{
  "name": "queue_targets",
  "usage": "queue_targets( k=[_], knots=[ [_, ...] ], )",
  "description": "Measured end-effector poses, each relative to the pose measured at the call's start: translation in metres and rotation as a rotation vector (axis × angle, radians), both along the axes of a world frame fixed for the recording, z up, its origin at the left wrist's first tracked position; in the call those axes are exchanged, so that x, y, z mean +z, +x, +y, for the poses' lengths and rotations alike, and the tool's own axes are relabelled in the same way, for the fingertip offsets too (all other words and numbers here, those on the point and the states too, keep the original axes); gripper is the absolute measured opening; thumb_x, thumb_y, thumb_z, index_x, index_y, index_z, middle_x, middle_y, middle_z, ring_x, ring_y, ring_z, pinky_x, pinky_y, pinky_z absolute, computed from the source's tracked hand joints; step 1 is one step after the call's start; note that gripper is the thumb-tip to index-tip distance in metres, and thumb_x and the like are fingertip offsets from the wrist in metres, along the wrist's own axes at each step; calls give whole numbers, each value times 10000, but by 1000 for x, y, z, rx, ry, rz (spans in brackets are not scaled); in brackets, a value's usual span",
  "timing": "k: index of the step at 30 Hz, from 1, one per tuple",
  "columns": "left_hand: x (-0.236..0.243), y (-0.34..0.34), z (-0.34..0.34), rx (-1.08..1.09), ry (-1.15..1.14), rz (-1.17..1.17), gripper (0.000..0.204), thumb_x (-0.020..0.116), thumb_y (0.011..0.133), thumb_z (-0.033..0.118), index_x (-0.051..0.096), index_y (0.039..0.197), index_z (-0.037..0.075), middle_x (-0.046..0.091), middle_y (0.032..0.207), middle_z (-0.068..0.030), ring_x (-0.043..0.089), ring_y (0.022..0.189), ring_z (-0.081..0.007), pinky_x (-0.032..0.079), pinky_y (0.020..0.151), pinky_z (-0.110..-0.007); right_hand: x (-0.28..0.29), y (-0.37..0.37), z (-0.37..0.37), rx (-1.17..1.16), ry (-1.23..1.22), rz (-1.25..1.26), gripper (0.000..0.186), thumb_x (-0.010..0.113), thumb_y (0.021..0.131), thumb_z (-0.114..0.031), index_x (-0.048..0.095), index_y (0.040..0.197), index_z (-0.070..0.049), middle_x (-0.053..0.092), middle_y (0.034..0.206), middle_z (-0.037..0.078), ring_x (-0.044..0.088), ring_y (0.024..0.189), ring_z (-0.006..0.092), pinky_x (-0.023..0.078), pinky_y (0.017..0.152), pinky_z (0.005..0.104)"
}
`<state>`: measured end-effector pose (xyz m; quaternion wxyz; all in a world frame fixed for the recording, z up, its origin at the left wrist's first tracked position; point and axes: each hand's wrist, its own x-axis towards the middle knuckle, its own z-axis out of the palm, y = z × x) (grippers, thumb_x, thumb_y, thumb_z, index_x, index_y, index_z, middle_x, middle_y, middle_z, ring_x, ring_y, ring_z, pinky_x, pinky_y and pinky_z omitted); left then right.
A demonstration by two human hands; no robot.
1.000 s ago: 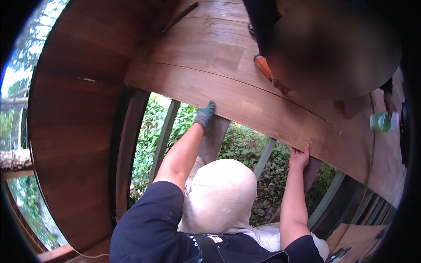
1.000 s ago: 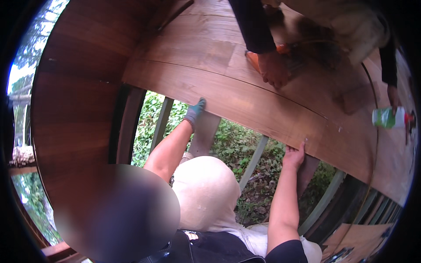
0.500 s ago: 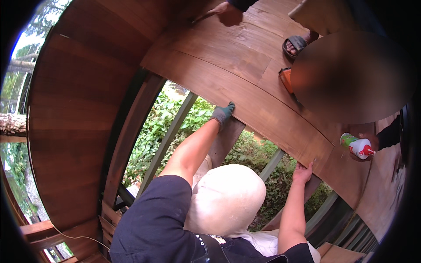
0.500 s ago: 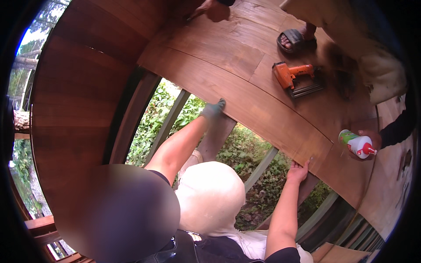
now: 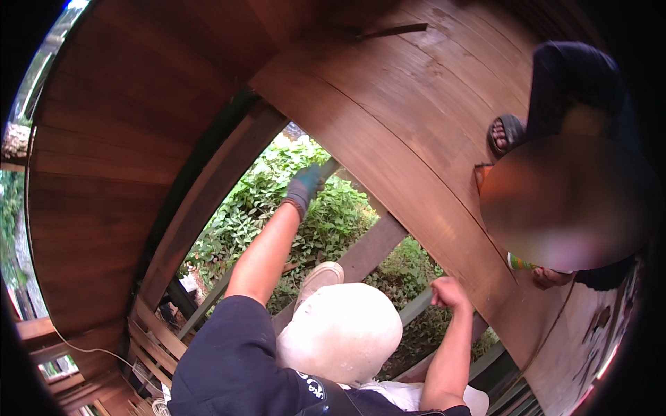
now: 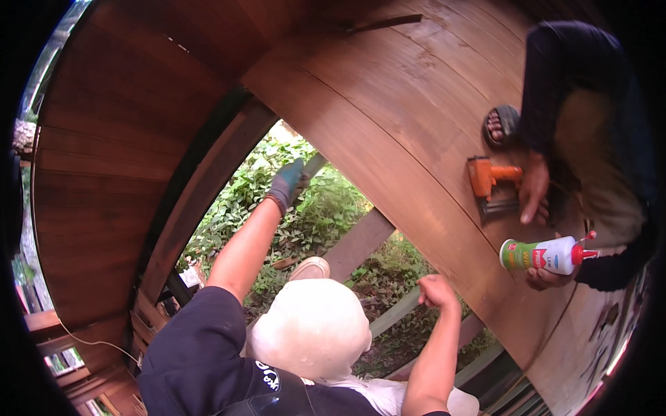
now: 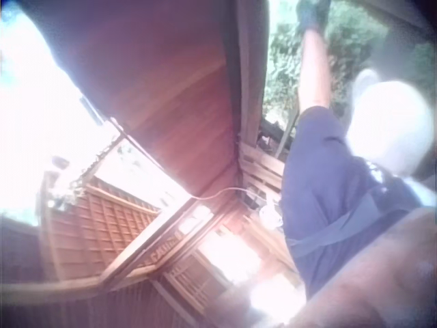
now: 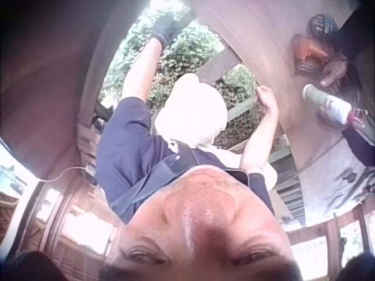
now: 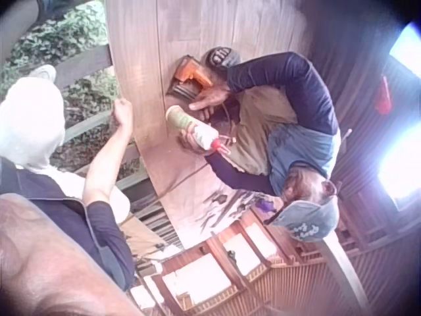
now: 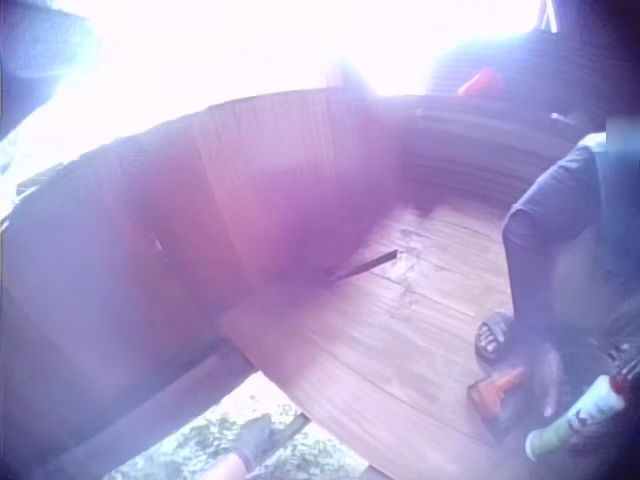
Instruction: The person installs wooden floor planks on a curved wooden deck. They position planks, use a hammer to tap them into place, and use a nail gun to secure them. Another worker is visible nearby assisting with the installation.
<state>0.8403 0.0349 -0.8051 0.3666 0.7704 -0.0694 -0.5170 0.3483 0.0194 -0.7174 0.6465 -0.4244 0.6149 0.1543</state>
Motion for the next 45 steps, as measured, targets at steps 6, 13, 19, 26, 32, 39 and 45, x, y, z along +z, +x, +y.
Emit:
queue_targets(
  k=[6,13,19,26,32,39,45],
  knots=[
    [-33,135,59,290,-115,-547,315,557,927,313,640,1002,19,674,882,-106,621,735,-201,515,752,-354,10,130,-99,239,-1041,-44,266,667,860,-231,621,954,13,685,922,161,655,866,310,508,780,413],
    [-37,213,0,-61,228,-1129,572,532,890,529,662,1139,30,647,1151,-249,618,1079,-406,480,959,-471,-21,240,-188,629,-960,486,889,705,852,-365,242,1528,-19,121,1604,254,119,1482,440,218,1174,569],
    [-65,276,8,-57,298,-1234,482,506,925,475,681,1100,61,660,1123,-213,615,1051,-405,486,909,-512,-28,241,-200,736,-873,444,970,731,831,-398,194,1535,-3,63,1598,290,85,1473,481,194,1163,610],
    [-46,229,-16,88,295,-1563,335,550,917,413,676,917,102,637,1016,-138,599,985,-342,475,866,-498,-31,229,-201,760,-868,453,982,741,830,-369,172,1530,19,32,1597,297,68,1472,490,187,1157,625],
    [-23,226,-23,61,338,-1454,308,564,913,392,674,938,106,636,1041,-127,601,992,-341,475,857,-497,-27,233,-201,776,-779,473,997,737,834,-372,146,1530,30,-17,1596,299,40,1472,495,211,1144,638],
    [-34,226,-24,77,301,-1641,254,602,896,349,655,915,102,633,1058,-113,618,936,-332,496,781,-496,-29,229,-209,867,-824,537,1014,730,826,-407,149,1524,42,8,1588,305,73,1455,500,279,1141,564],
    [-21,229,-22,44,352,-1549,246,592,904,355,628,935,114,621,1038,-106,609,957,-344,488,774,-506,5,320,-285,1227,-447,757,651,653,849,-428,479,1305,3,574,1247,278,632,1065,414,532,885,475]
  ],
)
